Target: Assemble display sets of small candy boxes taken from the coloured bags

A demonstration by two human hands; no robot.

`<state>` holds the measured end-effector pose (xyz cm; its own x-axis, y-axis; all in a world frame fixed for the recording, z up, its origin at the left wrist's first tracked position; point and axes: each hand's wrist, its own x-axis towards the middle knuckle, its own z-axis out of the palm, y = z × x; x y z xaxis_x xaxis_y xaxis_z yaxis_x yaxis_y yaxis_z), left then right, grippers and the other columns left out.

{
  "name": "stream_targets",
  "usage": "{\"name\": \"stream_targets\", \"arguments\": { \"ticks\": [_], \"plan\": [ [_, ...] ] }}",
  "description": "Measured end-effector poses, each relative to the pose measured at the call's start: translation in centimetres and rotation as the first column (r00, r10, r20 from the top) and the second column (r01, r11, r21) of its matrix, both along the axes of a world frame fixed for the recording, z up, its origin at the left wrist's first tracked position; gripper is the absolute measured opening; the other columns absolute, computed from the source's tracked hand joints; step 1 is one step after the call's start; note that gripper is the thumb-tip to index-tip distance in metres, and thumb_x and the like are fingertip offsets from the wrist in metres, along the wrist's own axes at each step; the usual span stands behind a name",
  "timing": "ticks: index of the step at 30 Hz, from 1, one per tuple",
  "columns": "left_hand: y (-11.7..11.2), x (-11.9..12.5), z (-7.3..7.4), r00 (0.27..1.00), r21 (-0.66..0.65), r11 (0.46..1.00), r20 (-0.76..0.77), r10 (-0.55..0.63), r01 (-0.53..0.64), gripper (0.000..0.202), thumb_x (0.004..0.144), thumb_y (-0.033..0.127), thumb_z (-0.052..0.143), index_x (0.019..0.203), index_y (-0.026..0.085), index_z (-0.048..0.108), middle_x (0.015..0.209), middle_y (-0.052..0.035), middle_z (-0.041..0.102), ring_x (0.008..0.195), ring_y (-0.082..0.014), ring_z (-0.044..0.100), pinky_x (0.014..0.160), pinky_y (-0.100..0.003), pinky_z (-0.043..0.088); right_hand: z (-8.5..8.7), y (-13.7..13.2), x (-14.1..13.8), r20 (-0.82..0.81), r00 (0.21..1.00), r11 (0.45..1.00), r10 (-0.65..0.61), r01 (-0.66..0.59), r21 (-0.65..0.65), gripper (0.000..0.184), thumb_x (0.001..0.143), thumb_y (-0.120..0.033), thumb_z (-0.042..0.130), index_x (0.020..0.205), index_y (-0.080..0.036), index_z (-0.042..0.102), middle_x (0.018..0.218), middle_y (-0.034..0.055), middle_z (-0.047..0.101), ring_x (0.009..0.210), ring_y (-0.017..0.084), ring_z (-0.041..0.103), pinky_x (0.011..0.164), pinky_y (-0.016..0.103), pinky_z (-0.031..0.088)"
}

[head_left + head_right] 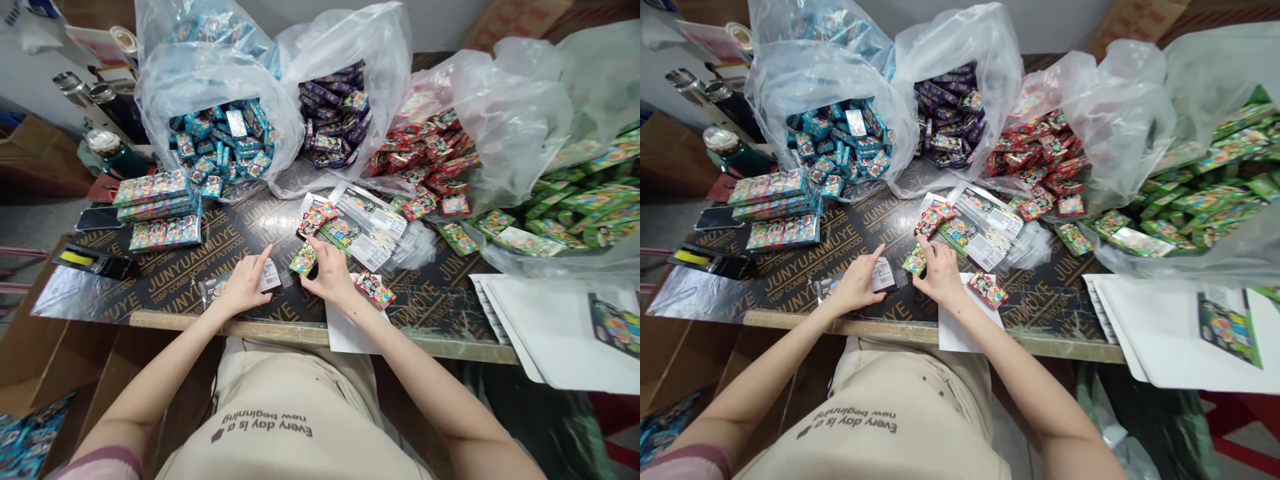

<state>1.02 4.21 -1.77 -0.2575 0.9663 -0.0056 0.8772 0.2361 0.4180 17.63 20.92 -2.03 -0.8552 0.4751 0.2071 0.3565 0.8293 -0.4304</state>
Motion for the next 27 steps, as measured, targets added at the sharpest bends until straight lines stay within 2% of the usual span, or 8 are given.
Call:
{"name": "stream_targets", "arguments": {
  "ticks": [4, 7, 9, 11, 15, 17, 21, 27],
  "plan": [
    [0.1, 0.3, 0.5, 0.994, 0.091, 0.995, 0.102, -0.036, 0.027, 0.117, 0.063, 0.024, 0.073, 0.153, 0.021, -0.002, 0.121, -0.0115, 0.054, 0.109, -0.0305, 0.052, 0.095, -0.045, 0.043, 1.3, -0.4, 0.1, 0.055, 0.967, 0.966, 0.248, -0.243, -0.087, 0.079, 0.070, -0.024, 0.065, 0.143, -0.018, 0.037, 0.126, 0.0181, 0.056, 0.115, 0.035, 0.052, 0.092, 0.049, 0.037],
    [0.0, 0.4, 0.9, 0.976, 0.122, 0.992, 0.208, -0.061, 0.036, 0.119, 0.061, 0.022, 0.074, 0.153, 0.022, 0.000, 0.121, -0.0099, 0.055, 0.110, -0.0281, 0.054, 0.098, -0.043, 0.044, 1.9, 0.4, 0.4, -0.035, 0.897, 0.863, 0.440, -0.433, -0.262, 0.081, 0.071, -0.025, 0.066, 0.144, -0.019, 0.032, 0.137, 0.0154, 0.051, 0.121, 0.032, 0.051, 0.099, 0.047, 0.038],
    [0.0, 0.5, 1.3, 0.962, 0.126, 0.992, 0.269, -0.054, 0.020, 0.119, 0.061, 0.025, 0.075, 0.153, 0.022, 0.001, 0.122, -0.0099, 0.055, 0.111, -0.0272, 0.055, 0.099, -0.042, 0.044, 2.3, 1.2, 0.6, -0.115, 0.855, 0.786, 0.506, -0.512, -0.346, 0.079, 0.074, -0.026, 0.065, 0.145, -0.020, 0.030, 0.142, 0.0138, 0.048, 0.125, 0.029, 0.050, 0.103, 0.044, 0.038],
    [0.0, 0.4, 1.6, 0.955, 0.125, 0.992, 0.296, -0.037, 0.000, 0.120, 0.060, 0.026, 0.076, 0.153, 0.021, 0.001, 0.122, -0.0094, 0.056, 0.112, -0.0272, 0.055, 0.100, -0.042, 0.043, 2.9, 1.8, 0.8, -0.141, 0.844, 0.767, 0.518, -0.531, -0.361, 0.075, 0.076, -0.026, 0.063, 0.144, -0.021, 0.032, 0.142, 0.0130, 0.048, 0.128, 0.028, 0.048, 0.105, 0.044, 0.038],
    [0.5, 0.4, 2.1, 0.949, 0.122, 0.992, 0.312, -0.050, 0.012, 0.122, 0.058, 0.025, 0.077, 0.153, 0.021, 0.001, 0.121, -0.0085, 0.058, 0.111, -0.0271, 0.056, 0.100, -0.042, 0.044, 3.8, 2.4, 0.9, -0.105, 0.851, 0.798, 0.514, -0.519, -0.305, 0.073, 0.074, -0.024, 0.065, 0.142, -0.022, 0.037, 0.137, 0.0125, 0.054, 0.126, 0.031, 0.048, 0.107, 0.052, 0.035],
    [0.8, 0.5, 2.1, 0.947, 0.122, 0.992, 0.312, -0.076, 0.040, 0.123, 0.057, 0.027, 0.078, 0.153, 0.021, 0.002, 0.122, -0.0094, 0.057, 0.110, -0.0273, 0.057, 0.099, -0.042, 0.045, 4.0, 2.6, 0.7, -0.122, 0.825, 0.764, 0.551, -0.558, -0.323, 0.075, 0.075, -0.024, 0.065, 0.144, -0.023, 0.035, 0.140, 0.0122, 0.051, 0.128, 0.030, 0.047, 0.108, 0.052, 0.034],
    [1.3, 0.9, 1.8, 0.950, 0.130, 0.988, 0.289, -0.116, 0.081, 0.120, 0.058, 0.028, 0.077, 0.153, 0.023, 0.004, 0.128, -0.0111, 0.055, 0.110, -0.0285, 0.056, 0.098, -0.044, 0.045, 4.1, 3.2, 0.4, -0.161, 0.759, 0.661, 0.630, -0.634, -0.401, 0.077, 0.078, -0.021, 0.062, 0.148, -0.024, 0.028, 0.150, 0.0106, 0.040, 0.137, 0.026, 0.040, 0.113, 0.048, 0.033],
    [1.4, 0.2, 2.0, 0.914, 0.155, 0.987, 0.395, -0.094, 0.034, 0.123, 0.056, 0.031, 0.080, 0.153, 0.022, 0.005, 0.121, -0.0089, 0.058, 0.109, -0.0268, 0.059, 0.101, -0.041, 0.043, 4.3, 4.6, 1.0, -0.278, 0.834, 0.638, 0.476, -0.545, -0.544, 0.086, 0.071, -0.026, 0.071, 0.146, -0.028, 0.028, 0.149, 0.0093, 0.039, 0.134, 0.028, 0.045, 0.112, 0.048, 0.034]
  ]
}}
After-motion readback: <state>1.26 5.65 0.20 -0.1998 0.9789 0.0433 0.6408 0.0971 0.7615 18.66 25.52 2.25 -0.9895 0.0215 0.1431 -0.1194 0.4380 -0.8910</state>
